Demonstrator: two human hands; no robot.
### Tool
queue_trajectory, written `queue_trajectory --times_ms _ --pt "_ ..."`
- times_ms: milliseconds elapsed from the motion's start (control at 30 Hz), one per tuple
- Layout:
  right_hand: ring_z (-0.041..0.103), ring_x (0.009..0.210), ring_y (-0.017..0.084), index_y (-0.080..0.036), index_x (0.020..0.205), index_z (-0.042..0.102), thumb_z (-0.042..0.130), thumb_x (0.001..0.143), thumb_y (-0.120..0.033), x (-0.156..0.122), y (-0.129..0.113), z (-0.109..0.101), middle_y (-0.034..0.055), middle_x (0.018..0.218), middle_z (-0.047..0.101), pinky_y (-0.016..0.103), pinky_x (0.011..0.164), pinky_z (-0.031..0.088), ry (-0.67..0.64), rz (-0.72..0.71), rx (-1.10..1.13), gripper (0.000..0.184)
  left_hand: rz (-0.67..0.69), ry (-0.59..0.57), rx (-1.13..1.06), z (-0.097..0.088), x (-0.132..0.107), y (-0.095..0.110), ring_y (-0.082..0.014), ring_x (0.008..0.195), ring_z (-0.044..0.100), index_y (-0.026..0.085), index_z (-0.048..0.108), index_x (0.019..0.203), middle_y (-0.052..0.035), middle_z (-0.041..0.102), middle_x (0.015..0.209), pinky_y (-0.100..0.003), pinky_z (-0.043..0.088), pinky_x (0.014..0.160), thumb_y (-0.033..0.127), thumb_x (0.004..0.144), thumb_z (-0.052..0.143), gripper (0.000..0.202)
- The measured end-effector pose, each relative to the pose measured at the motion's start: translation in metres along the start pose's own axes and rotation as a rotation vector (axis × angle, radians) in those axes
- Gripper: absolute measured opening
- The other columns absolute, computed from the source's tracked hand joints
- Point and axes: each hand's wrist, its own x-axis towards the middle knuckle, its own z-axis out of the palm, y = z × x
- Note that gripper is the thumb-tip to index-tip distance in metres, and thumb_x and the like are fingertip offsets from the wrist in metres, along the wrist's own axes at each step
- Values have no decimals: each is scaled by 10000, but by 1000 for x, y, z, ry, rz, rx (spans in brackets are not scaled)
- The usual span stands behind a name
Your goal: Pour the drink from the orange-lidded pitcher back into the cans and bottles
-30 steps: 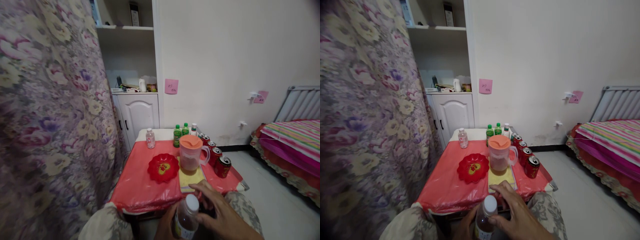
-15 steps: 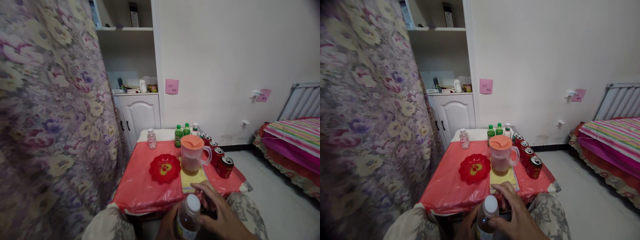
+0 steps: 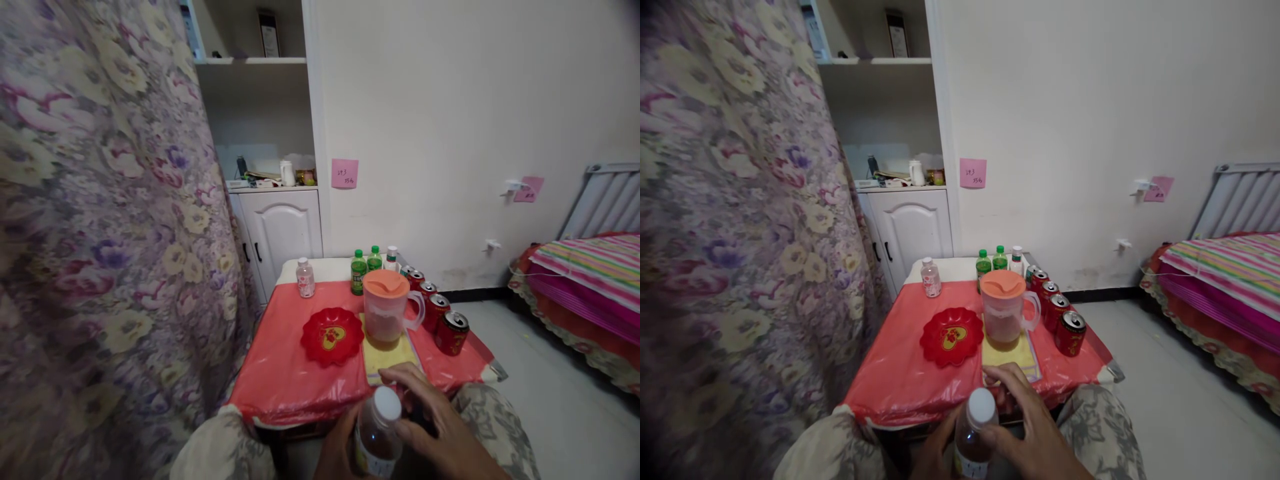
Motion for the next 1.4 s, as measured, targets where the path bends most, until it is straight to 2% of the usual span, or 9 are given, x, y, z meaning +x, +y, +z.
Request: queue_trajectory --times_ms 133,300,433,500,767,967,1067,1267,1400 --pt "561 1135 241 -285 1221 605 601 899 -344 2 -4 0 58 1198 605 343 965 431 -47 -44 -30 327 25 -22 -45 1 1 3 -387 1280 549 218 625 1303 -107 673 1332 -460 409 1115 234 421 924 931" --pt "595 932 227 -235 1005 620 698 774 -340 6 0 13 32 1015 621 311 799 453 141 33 -57 266 30 -24 -88 2 4 9 -384 1256 570 232 638 1281 -94 694 1303 -461 433 1091 252 434 912 890" --pt "564 1139 260 -281 1252 572 705 790 -408 3 5 9 55 1250 585 347 954 438 66 22 7 497 23 -1 -50 0 4 5 -382 1273 560 228 632 1283 -102 682 1320 -460 424 1101 233 436 910 892" --pt "532 1223 262 -299 1294 563 641 863 -419 1 6 6 62 1312 566 367 1025 408 0 -16 27 454 23 5 -20 -1 4 3 -379 1282 555 216 626 1287 -112 677 1327 -459 414 1112 216 444 903 887" --pt "616 1056 263 -229 1003 651 672 821 -500 7 7 25 74 1073 654 336 898 492 201 -20 33 328 79 -16 -84 6 4 19 -365 1196 619 203 640 1245 -104 717 1252 -420 476 1045 302 486 875 800" --pt "548 1242 292 -271 1279 606 660 846 -501 3 14 13 96 1311 598 401 1050 436 90 -43 48 492 49 -34 -102 4 5 10 -364 1229 598 237 639 1265 -89 703 1286 -434 454 1077 244 441 905 865" --pt "578 1194 274 -268 1206 643 598 899 -481 2 14 13 92 1233 632 390 1031 446 41 -64 53 376 41 -21 -66 5 5 1 -368 1251 583 238 639 1266 -89 693 1303 -436 437 1098 225 434 906 874" --pt "625 1070 273 -234 1094 671 587 880 -543 6 10 31 88 1060 660 350 930 497 229 -131 39 385 61 -1 -14 7 7 -7 -396 1225 600 186 628 1282 -121 716 1253 -444 470 1067 389 466 887 881" --pt "638 1041 275 -228 1096 669 587 859 -596 8 13 30 92 1054 666 355 914 498 227 -148 26 446 0 54 46 7 5 8 -359 1207 626 202 668 1247 -100 738 1221 -427 477 1068 488 674 771 649"
